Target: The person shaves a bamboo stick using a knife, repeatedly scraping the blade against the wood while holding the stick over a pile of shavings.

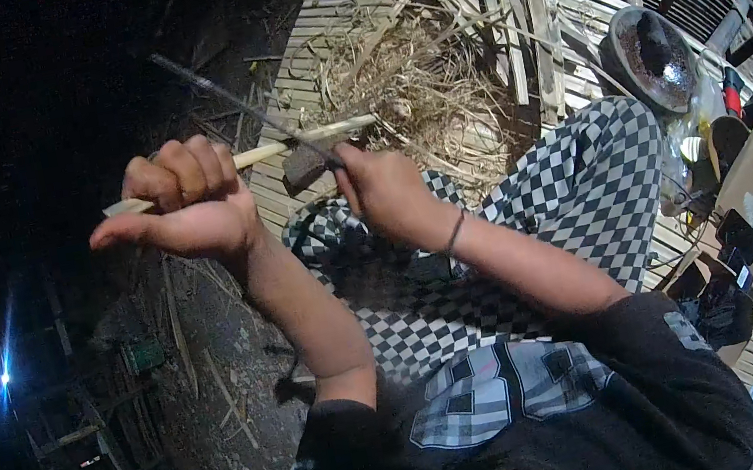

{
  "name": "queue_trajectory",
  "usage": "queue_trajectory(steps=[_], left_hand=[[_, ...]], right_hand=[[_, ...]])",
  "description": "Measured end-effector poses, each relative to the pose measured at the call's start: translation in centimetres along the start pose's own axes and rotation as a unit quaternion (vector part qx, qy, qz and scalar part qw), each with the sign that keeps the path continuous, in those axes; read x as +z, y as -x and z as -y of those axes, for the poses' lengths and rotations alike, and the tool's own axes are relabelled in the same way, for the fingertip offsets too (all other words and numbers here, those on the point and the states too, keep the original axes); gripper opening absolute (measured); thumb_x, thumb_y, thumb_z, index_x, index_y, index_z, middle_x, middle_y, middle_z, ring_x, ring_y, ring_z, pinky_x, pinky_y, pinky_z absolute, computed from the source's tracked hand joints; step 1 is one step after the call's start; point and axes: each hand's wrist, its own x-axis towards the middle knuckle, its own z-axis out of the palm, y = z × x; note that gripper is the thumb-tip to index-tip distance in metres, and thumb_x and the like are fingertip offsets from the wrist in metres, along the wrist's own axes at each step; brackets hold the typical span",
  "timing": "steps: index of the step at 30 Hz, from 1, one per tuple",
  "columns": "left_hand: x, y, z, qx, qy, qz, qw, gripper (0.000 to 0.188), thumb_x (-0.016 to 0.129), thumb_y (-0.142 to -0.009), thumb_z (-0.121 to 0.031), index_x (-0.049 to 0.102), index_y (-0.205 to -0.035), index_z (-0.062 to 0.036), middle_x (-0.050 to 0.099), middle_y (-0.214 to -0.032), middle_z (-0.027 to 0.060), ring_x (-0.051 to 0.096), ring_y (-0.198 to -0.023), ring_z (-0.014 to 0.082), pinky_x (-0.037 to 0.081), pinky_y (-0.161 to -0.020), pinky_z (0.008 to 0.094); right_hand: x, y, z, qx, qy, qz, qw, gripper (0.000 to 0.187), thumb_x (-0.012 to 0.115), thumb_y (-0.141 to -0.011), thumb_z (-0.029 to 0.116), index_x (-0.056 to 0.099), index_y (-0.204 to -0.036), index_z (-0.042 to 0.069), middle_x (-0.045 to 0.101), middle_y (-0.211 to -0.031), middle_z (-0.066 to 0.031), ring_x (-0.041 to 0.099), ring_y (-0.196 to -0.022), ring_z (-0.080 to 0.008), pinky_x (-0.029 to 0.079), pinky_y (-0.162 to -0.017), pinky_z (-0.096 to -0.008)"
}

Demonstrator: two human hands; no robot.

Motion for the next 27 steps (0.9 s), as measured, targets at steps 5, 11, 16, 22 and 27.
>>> queue_trajectory(steps=[5, 11, 16, 22, 27], left_hand=[[-1.4, 0.4, 0.0, 0.014, -0.052, -0.049, 0.997, 0.068, 0.027, -0.087, -0.081, 0.021, -0.059, -0.0197, 0.019, -0.045, -0.0070, 0.011, -0.040, 0.0053, 0.007, -0.035, 0.0230], [-0.1, 1.0, -0.3, 0.028, -0.002, -0.003, 1.000, 0.068, 0.029, -0.088, -0.080, 0.022, -0.059, -0.0187, 0.020, -0.044, -0.0065, 0.010, -0.039, 0.0052, 0.007, -0.035, 0.0226], [-0.5, 1.4, 0.3, 0.032, -0.055, -0.043, 0.997, 0.068, 0.029, -0.088, -0.080, 0.022, -0.059, -0.0183, 0.020, -0.044, -0.0058, 0.010, -0.039, 0.0049, 0.008, -0.034, 0.0224], [0.5, 1.7, -0.3, 0.044, -0.026, -0.051, 0.997, 0.069, 0.028, -0.088, -0.080, 0.021, -0.059, -0.0179, 0.020, -0.045, -0.0056, 0.011, -0.039, 0.0048, 0.007, -0.034, 0.0222], [0.8, 1.4, 0.7, 0.032, -0.006, -0.040, 0.999, 0.068, 0.029, -0.089, -0.079, 0.022, -0.059, -0.0179, 0.019, -0.044, -0.0056, 0.011, -0.039, 0.0051, 0.007, -0.035, 0.0222]], right_hand=[[0.1, -0.4, 0.5, 0.020, 0.064, 0.070, 0.995, 0.016, 0.057, -0.089, 0.013, 0.054, -0.100, 0.002, 0.064, -0.071, -0.0189, 0.064, -0.067, -0.0406, 0.050, -0.059, -0.0506], [-0.4, 0.0, 0.3, -0.016, 0.060, 0.050, 0.997, 0.014, 0.057, -0.089, 0.013, 0.054, -0.099, 0.003, 0.064, -0.072, -0.0195, 0.064, -0.069, -0.0408, 0.049, -0.060, -0.0507], [0.3, -0.1, -1.9, 0.036, 0.052, 0.044, 0.997, 0.013, 0.056, -0.091, 0.015, 0.056, -0.095, 0.002, 0.060, -0.064, -0.0218, 0.062, -0.064, -0.0431, 0.049, -0.059, -0.0528], [-0.4, 0.6, 1.4, -0.049, 0.027, 0.052, 0.997, 0.020, 0.058, -0.089, 0.015, 0.053, -0.106, 0.004, 0.063, -0.072, -0.0214, 0.063, -0.066, -0.0418, 0.049, -0.058, -0.0517], [0.9, -0.7, -4.0, 0.042, 0.081, 0.034, 0.995, 0.018, 0.057, -0.091, 0.020, 0.058, -0.100, 0.004, 0.063, -0.068, -0.0215, 0.063, -0.065, -0.0415, 0.050, -0.058, -0.0503]])
